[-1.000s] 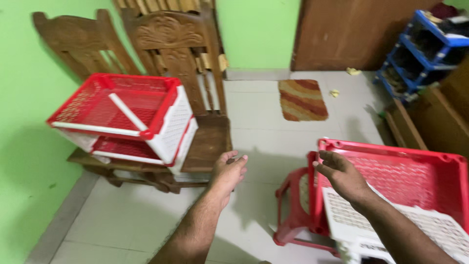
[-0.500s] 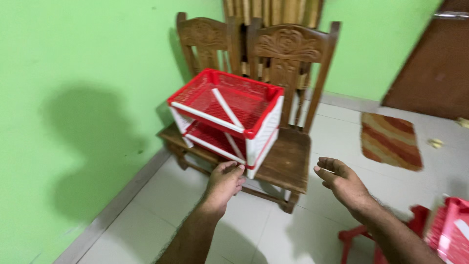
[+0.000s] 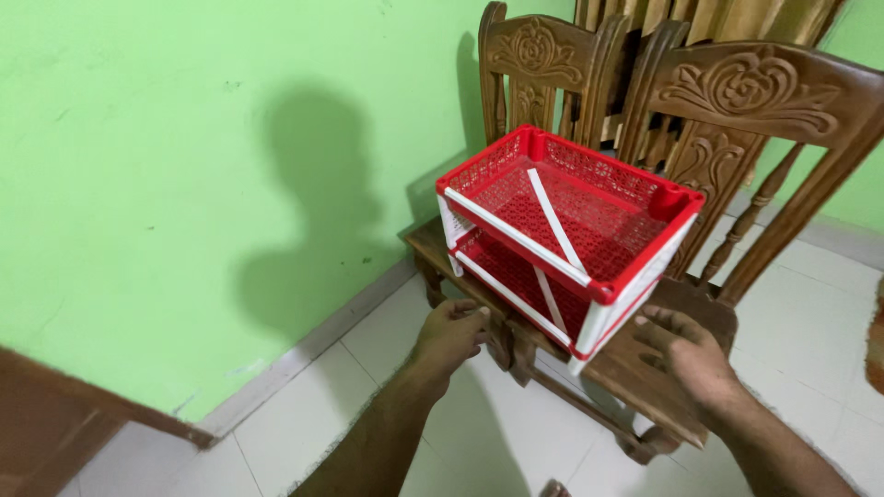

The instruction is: The person assembles red and white plastic crates by hand, inserting white plastic corner pieces into the crate frames. The person repeatedly picks up crate frames and corner pieces, aligns them, and presses them together to form the crate structure.

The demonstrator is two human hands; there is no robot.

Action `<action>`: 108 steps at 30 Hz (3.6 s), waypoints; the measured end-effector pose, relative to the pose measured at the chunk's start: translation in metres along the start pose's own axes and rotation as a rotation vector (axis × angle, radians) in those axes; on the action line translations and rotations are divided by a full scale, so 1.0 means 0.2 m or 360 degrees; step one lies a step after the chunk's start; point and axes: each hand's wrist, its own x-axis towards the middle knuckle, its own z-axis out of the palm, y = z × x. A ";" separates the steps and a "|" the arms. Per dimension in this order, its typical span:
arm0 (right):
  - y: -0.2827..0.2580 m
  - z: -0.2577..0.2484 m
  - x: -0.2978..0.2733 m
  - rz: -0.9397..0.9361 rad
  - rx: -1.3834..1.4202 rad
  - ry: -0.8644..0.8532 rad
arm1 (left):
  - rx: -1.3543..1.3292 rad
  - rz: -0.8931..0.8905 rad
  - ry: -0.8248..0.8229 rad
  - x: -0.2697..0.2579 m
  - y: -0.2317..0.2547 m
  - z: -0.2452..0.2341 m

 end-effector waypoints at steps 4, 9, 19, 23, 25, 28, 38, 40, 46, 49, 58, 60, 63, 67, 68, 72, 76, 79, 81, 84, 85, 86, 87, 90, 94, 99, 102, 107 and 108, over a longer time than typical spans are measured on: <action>0.04 0.01 0.29 -0.0106 0.0073 0.0005 | -0.0084 -0.0067 -0.0039 0.28 0.05 0.04; 0.08 0.02 0.59 -0.0010 0.0188 0.0117 | -0.0217 -0.0135 -0.0101 0.58 0.13 0.21; -0.02 0.10 0.79 0.0173 0.0241 0.0363 | -0.0114 -0.0265 -0.0308 0.96 0.21 0.29; -0.07 0.11 0.82 0.0208 0.0276 0.0473 | -0.0071 -0.0263 -0.0435 1.16 0.15 0.28; -0.07 0.13 0.83 0.0244 0.0327 0.0555 | -0.0069 -0.0252 -0.0514 1.27 0.13 0.29; -0.06 0.19 0.86 0.0313 0.0446 0.0696 | 0.0013 -0.0243 -0.0634 1.43 0.12 0.29; -0.09 0.42 0.78 0.0656 0.0485 0.1150 | 0.0272 -0.0083 -0.1036 1.80 0.21 0.20; -0.08 0.46 0.76 0.0677 0.0488 0.1140 | 0.0342 -0.0059 -0.1076 1.83 0.24 0.20; 0.02 0.49 0.75 0.0514 0.0440 0.1226 | 0.0765 0.0349 -0.1187 1.80 0.26 0.28; 0.06 0.49 0.74 0.0581 0.0434 0.1231 | 0.0926 0.0484 -0.1305 1.73 0.27 0.37; 0.14 0.43 0.76 0.0577 0.0476 0.1020 | 0.1265 0.0681 -0.1644 1.54 0.30 0.64; 0.14 0.42 0.75 0.0432 0.0455 0.0907 | 0.1333 0.0748 -0.1684 1.52 0.32 0.68; 0.13 0.41 0.72 0.0350 0.0436 0.0759 | 0.1450 0.0936 -0.1789 1.50 0.32 0.73; 0.12 0.40 0.67 0.0273 0.0415 0.0587 | 0.1599 0.1399 -0.1989 1.50 0.28 0.81; 0.11 0.40 0.65 0.0245 0.0368 0.0563 | 0.1609 0.1574 -0.2026 1.49 0.27 0.82; 0.11 0.42 0.62 0.0243 0.0180 0.0603 | 0.1864 0.2132 -0.2260 1.49 0.26 0.90; 0.16 0.48 0.62 0.0483 0.0168 0.0669 | 0.1980 0.2538 -0.2463 1.50 0.23 1.00; 0.22 0.57 0.62 0.0406 0.0410 0.0815 | 0.1924 0.2764 -0.2582 1.54 0.21 1.07; 0.25 0.63 0.62 0.0338 0.0572 0.0931 | 0.1938 0.2918 -0.2627 1.56 0.21 1.13; 0.26 0.73 0.64 0.0138 0.0709 0.1102 | 0.1997 0.2949 -0.2744 1.59 0.21 1.18; 0.25 0.76 0.65 0.0210 0.1046 0.1221 | 0.1998 0.2989 -0.2754 1.59 0.21 1.19; 0.23 0.78 0.66 0.0272 0.1386 0.1322 | 0.2010 0.3024 -0.2752 1.57 0.22 1.21; 0.22 0.80 0.67 0.0330 0.1728 0.1414 | 0.2021 0.3060 -0.2750 1.55 0.22 1.22; 0.19 0.83 0.75 0.0786 0.2289 0.1286 | 0.2225 0.3008 -0.2785 1.51 0.26 1.26; 0.27 0.75 0.82 0.0641 0.2599 0.0984 | 0.2495 0.2886 -0.2902 1.46 0.29 1.31; 0.47 0.58 0.93 0.0526 0.2556 0.0537 | 0.2434 0.2831 -0.2882 1.46 0.27 1.32; 0.58 0.50 1.03 0.0671 0.2732 0.0397 | 0.2340 0.2767 -0.2856 1.46 0.24 1.30; 0.73 0.53 1.19 0.0526 0.2185 0.0268 | 0.2370 0.2655 -0.2814 1.47 0.21 1.29; 0.75 0.53 1.21 0.0540 0.2254 0.0253 | 0.2344 0.2666 -0.2790 1.47 0.20 1.29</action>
